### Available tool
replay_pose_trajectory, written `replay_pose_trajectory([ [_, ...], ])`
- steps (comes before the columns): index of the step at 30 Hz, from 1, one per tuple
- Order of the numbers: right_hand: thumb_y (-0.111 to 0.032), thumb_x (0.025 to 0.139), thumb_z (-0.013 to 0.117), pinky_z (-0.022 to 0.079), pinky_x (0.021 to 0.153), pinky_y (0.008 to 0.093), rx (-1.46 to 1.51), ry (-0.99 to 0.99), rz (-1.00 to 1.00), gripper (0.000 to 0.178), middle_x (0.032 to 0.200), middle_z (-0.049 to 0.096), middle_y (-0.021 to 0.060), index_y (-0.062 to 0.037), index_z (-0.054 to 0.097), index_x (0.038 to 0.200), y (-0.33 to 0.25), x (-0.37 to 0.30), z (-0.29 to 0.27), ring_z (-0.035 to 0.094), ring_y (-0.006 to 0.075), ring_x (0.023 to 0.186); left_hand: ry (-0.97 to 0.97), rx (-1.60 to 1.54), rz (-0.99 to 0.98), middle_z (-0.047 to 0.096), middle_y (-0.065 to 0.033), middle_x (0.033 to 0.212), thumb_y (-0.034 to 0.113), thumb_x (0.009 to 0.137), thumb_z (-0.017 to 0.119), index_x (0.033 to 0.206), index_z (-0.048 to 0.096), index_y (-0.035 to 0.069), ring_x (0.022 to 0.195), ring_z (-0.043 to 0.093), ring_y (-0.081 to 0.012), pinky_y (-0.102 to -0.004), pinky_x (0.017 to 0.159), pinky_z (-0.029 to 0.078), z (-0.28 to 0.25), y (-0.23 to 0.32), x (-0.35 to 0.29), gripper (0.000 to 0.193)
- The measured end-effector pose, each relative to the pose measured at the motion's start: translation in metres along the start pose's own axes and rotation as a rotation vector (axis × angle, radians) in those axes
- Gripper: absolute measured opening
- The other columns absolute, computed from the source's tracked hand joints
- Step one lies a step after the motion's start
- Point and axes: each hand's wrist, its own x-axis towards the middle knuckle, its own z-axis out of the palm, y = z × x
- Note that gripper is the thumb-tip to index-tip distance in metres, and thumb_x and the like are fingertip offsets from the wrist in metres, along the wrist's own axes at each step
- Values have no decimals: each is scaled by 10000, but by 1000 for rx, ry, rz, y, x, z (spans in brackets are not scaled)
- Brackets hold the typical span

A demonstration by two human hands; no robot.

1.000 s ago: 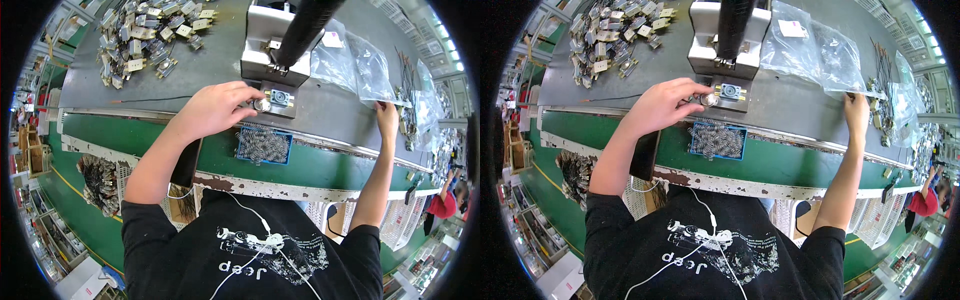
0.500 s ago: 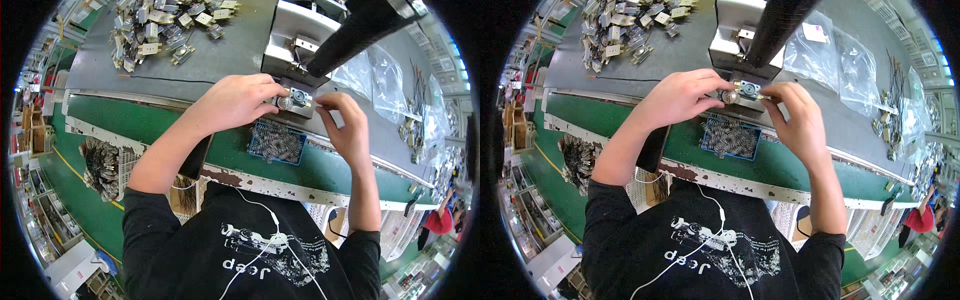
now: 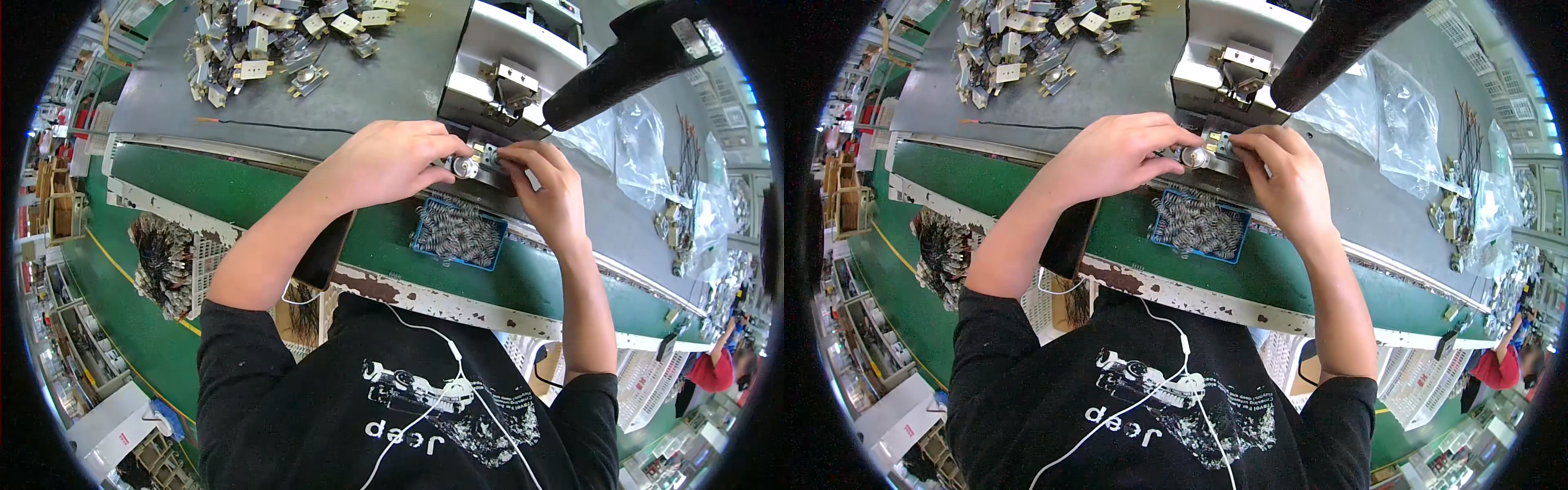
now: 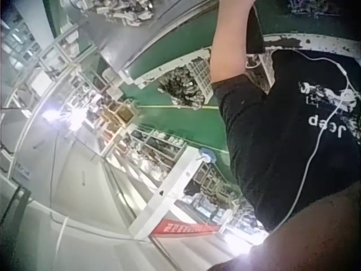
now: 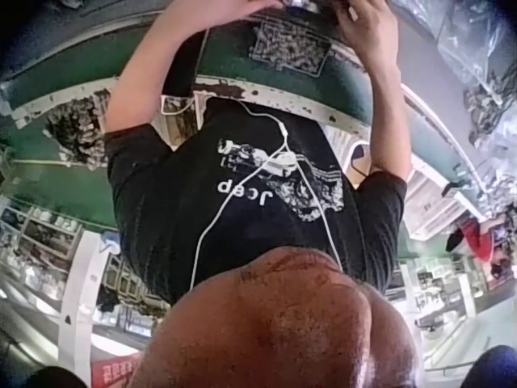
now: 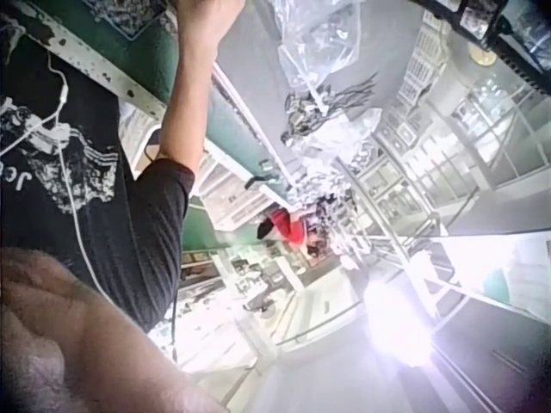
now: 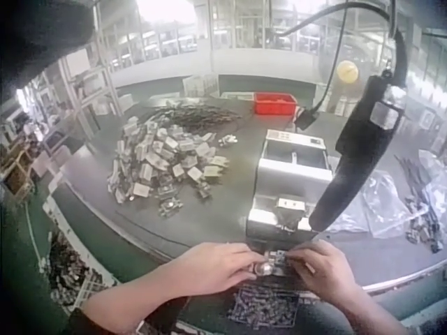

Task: Assemble small mechanical or electronic components on a production line using an electric screwdriver.

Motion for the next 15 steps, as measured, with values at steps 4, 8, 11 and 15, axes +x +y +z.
replay_pose_trajectory([
  [4,5,814,729,540,745,351,-23,-2,-23,205,978,696,98,-47,710,1011,1,1,0,673,267,857,15,11,15,672,-66,1016,221,866,707,1178,658,133,884,664,-277,-389,749,539,3,-3,1,328],
  [8,21,806,728,534,744,333,0,-37,12,229,982,696,99,-40,705,1026,1,1,-3,662,246,830,5,-1,12,673,-65,1018,220,866,706,1181,658,135,891,666,-276,-390,755,540,2,-2,1,330],
  [11,48,810,722,525,743,306,36,2,61,223,983,692,101,-32,701,1018,-9,1,-11,648,210,810,7,-2,10,673,-66,1018,217,863,710,1180,660,135,892,667,-273,-388,756,541,1,-3,0,331],
  [15,97,891,658,524,837,294,59,446,-79,280,1105,671,133,36,609,1160,-3,3,-36,648,183,932,17,12,8,673,-67,1018,227,861,719,1176,668,135,881,667,-266,-382,756,542,-4,-2,2,332],
])
